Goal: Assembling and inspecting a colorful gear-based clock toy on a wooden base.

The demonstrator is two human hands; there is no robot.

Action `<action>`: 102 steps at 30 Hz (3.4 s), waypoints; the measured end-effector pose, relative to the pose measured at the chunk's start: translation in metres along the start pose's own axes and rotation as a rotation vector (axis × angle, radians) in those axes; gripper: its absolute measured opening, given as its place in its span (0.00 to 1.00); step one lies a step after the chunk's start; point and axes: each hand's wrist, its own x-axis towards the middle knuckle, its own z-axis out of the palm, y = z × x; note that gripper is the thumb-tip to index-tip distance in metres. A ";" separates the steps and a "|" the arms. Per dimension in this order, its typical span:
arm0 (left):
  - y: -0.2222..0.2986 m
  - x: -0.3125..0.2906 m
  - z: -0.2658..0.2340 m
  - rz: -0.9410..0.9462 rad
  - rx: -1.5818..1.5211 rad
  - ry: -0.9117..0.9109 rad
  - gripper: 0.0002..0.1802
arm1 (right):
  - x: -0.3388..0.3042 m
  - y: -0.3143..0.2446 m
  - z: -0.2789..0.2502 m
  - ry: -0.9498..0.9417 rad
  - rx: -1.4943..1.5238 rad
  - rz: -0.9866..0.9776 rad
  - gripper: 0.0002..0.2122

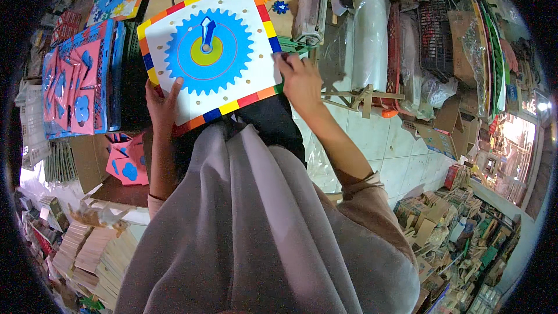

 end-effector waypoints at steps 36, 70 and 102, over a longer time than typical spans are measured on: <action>-0.004 0.010 0.000 -0.034 0.039 -0.037 0.49 | -0.038 0.001 -0.008 -0.101 0.090 -0.193 0.18; 0.032 -0.013 -0.014 -0.035 0.137 0.070 0.53 | 0.290 -0.073 0.046 -0.476 0.504 -0.543 0.11; 0.030 -0.010 -0.002 0.106 0.132 0.101 0.43 | 0.281 -0.174 0.096 -0.184 0.446 -0.667 0.10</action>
